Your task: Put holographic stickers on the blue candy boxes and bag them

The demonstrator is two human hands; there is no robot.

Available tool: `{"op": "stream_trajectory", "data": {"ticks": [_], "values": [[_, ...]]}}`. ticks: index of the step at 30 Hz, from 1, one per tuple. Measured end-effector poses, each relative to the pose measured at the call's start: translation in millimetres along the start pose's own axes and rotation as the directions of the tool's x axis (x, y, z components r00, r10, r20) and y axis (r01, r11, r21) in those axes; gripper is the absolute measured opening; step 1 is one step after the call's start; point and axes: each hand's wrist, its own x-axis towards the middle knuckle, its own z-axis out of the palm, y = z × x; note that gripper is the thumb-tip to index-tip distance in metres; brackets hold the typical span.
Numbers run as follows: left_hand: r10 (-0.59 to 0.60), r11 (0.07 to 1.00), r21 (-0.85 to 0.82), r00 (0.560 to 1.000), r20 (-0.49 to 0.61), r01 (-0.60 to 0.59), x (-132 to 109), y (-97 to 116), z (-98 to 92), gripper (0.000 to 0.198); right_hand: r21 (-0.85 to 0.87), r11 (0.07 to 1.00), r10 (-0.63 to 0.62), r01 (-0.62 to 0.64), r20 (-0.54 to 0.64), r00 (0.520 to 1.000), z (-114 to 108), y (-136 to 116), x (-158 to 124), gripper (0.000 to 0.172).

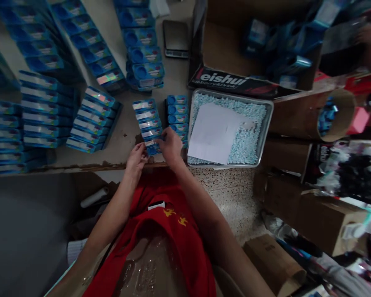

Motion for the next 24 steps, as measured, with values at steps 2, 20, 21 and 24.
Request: {"op": "stream_trajectory", "data": {"ticks": [2,20,21,24], "values": [[0.076,0.993,0.100,0.995,-0.069,-0.069,3.1,3.5,-0.2,0.042,0.010,0.999,-0.049,0.049,0.006,0.999,1.0,-0.5,-3.4,0.010],[0.465,0.525,0.400,0.647,0.604,-0.751,10.2,70.6,283.2,0.017,-0.246,0.938,-0.289,0.244,-0.164,0.943,-169.6,179.1,135.9,0.027],[0.418,0.541,0.435,0.679,0.604,-0.720,21.7,65.2,290.5,0.020,-0.247,0.931,-0.314,0.269,-0.166,0.935,-165.8,181.3,129.7,0.028],[0.229,0.552,0.577,0.774,0.590,-0.603,37.7,51.2,296.2,0.025,-0.249,0.925,-0.345,0.288,-0.225,0.911,-156.2,182.8,102.1,0.032]]}}
